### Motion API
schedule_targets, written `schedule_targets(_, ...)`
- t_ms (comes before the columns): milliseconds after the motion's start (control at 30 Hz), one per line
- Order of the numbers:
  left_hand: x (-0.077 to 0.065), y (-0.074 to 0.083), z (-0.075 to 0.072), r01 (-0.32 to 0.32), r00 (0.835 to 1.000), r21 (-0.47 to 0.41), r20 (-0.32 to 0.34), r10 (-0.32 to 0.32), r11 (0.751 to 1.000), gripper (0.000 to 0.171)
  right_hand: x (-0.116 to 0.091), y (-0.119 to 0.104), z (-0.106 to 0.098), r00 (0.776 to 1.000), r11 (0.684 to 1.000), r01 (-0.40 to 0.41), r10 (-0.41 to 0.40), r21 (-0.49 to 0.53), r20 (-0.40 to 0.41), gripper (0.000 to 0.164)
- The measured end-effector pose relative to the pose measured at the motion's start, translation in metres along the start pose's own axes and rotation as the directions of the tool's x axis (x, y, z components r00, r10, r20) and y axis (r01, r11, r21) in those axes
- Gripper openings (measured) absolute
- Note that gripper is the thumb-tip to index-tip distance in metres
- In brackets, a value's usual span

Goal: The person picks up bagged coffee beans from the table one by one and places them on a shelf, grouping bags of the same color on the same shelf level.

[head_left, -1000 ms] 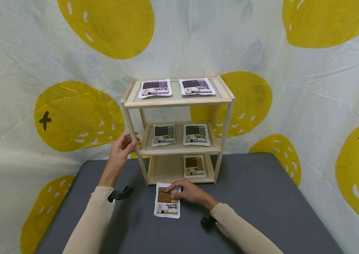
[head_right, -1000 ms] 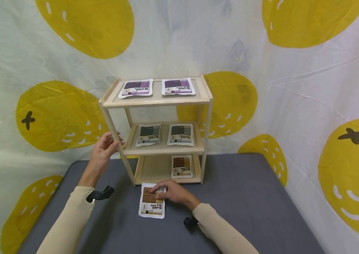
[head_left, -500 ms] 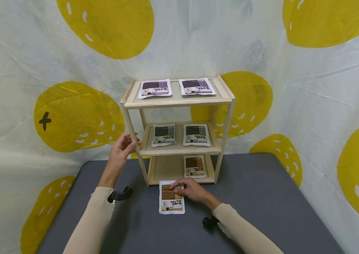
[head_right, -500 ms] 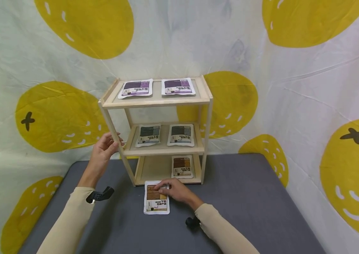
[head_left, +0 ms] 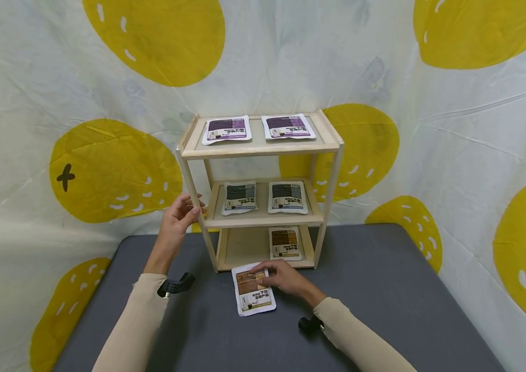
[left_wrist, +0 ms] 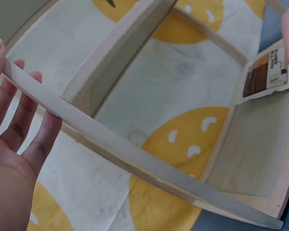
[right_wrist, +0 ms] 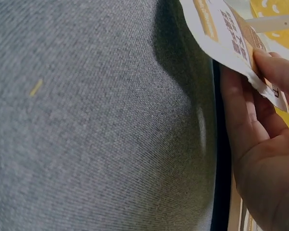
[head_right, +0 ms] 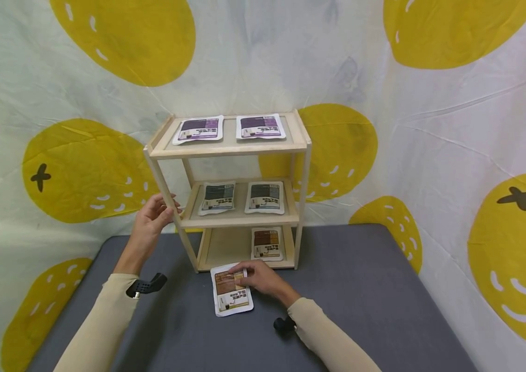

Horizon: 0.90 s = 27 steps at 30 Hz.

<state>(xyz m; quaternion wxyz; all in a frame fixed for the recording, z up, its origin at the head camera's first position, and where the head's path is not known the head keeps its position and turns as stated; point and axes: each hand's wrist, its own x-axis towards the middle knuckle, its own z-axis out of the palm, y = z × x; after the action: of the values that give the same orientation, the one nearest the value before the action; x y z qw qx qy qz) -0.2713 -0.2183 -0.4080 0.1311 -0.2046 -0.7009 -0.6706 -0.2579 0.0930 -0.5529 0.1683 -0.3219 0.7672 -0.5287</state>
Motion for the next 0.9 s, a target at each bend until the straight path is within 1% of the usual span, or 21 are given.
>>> schedule_targets(233, 0.0002, -0.0006, 0.0001, 0.008, 1.0, 0.016, -0.005, -0.008, 1.0, 0.039, -0.0008, 0.0015, -0.002, 0.998, 0.999, -0.048, 0.049, 0.003, -0.031, 0.032)
schedule_targets(433, -0.0002, -0.0005, -0.0003, 0.018, 1.0, 0.024, -0.008, -0.018, 1.0, 0.04, -0.0015, -0.0041, -0.0041, 0.996, 0.996, -0.083, 0.084, 0.018, -0.025, 0.037)
schedule_targets(567, -0.0007, 0.0001, -0.0002, 0.025, 1.0, 0.024, -0.014, -0.025, 0.999, 0.04, -0.001, -0.0061, -0.0052, 0.993, 0.994, -0.112, 0.112, 0.008, -0.034, 0.039)
schedule_targets(800, 0.0009, -0.0014, -0.0007, 0.025, 0.999, 0.018, -0.021, -0.024, 1.0, 0.04, 0.0018, -0.005, -0.007, 0.992, 0.989, -0.116, 0.12, 0.087, -0.043, 0.039)
schedule_targets(900, 0.0012, -0.002, -0.0004, 0.028, 0.999, 0.013, -0.019, -0.028, 1.0, 0.04, 0.0025, -0.0052, -0.0082, 0.991, 0.988, -0.119, 0.124, 0.1, -0.049, 0.039)
